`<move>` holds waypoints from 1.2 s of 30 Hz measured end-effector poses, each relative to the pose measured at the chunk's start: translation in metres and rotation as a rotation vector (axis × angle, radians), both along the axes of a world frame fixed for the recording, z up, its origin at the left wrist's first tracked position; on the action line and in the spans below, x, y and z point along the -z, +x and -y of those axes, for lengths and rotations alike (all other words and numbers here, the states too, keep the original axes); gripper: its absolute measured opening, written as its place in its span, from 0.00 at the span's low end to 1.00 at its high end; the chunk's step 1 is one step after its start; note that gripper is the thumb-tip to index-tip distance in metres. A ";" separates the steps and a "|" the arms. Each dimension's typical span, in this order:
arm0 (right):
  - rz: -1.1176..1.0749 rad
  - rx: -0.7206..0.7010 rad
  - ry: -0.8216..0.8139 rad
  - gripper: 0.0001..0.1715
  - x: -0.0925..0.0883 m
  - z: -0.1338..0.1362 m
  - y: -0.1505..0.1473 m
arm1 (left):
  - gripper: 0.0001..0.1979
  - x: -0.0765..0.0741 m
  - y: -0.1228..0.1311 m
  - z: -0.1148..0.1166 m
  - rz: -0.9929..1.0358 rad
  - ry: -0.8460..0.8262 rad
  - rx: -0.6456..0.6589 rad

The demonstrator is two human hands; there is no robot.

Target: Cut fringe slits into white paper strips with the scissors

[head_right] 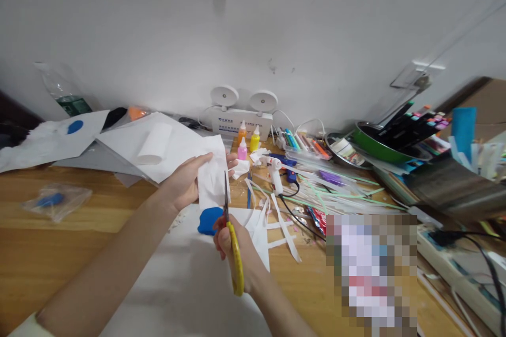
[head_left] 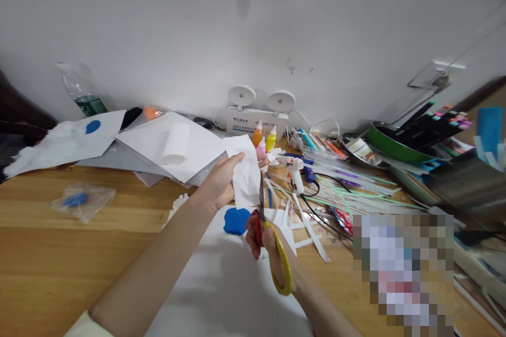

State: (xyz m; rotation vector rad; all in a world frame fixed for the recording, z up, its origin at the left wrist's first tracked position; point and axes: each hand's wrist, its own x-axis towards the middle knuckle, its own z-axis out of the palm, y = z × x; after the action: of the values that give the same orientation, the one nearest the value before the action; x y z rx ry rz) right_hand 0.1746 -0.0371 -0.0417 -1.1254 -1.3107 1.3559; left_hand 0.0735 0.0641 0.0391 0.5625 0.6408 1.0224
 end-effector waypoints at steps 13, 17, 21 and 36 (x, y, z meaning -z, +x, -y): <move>-0.008 0.062 -0.042 0.38 0.003 0.002 -0.002 | 0.17 0.000 -0.004 -0.001 0.031 -0.034 0.094; -0.014 0.072 -0.047 0.38 0.002 0.003 -0.003 | 0.17 -0.002 -0.004 -0.001 0.040 -0.043 0.113; -0.021 0.048 -0.085 0.38 0.006 0.002 -0.002 | 0.17 -0.003 -0.005 -0.001 0.046 -0.058 0.114; -0.096 0.001 -0.087 0.36 0.018 0.001 -0.003 | 0.18 -0.003 -0.007 -0.002 0.036 -0.066 0.128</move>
State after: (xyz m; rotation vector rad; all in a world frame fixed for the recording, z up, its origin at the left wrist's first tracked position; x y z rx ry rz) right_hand 0.1720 -0.0386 -0.0596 -1.1053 -1.1921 1.4596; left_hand 0.0669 0.0659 0.0420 0.5192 0.5968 0.8863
